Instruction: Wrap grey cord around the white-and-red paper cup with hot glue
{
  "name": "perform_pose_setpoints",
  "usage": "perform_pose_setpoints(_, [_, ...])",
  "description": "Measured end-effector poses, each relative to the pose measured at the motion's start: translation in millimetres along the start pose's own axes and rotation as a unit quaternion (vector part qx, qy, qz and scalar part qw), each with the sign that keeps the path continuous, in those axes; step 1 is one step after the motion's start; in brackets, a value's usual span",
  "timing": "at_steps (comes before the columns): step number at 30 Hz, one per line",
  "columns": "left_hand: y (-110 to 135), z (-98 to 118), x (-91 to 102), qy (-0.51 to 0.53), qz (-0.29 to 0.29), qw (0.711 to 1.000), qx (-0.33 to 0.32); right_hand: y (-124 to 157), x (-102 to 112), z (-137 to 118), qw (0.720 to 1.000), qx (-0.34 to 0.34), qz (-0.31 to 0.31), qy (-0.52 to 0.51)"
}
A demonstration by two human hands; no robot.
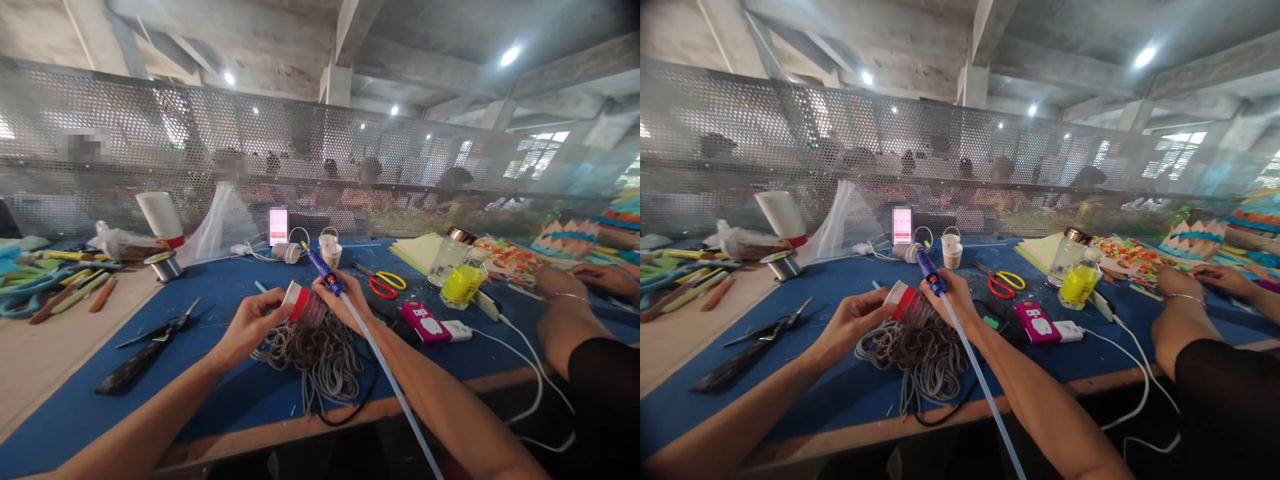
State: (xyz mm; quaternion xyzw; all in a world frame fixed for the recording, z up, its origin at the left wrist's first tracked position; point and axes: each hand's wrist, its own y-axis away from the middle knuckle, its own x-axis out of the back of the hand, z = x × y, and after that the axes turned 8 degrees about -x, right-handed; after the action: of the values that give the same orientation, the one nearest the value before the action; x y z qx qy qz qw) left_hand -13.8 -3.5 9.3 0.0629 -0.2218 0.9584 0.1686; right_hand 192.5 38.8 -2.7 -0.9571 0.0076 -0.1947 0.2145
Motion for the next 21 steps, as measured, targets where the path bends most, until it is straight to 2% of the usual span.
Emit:
perform_pose_setpoints(14, [-0.1, 5.4, 0.0, 0.003, -0.018, 1.0, 0.003, -4.1, 1.0, 3.4, 0.999, -0.019, -0.04, -0.008])
perform_pose_setpoints(21, [0.8, -1.8, 3.4, 0.008, -0.03, 0.999, 0.008, -6.1, 1.9, 6.1, 0.996, -0.036, -0.08, -0.027])
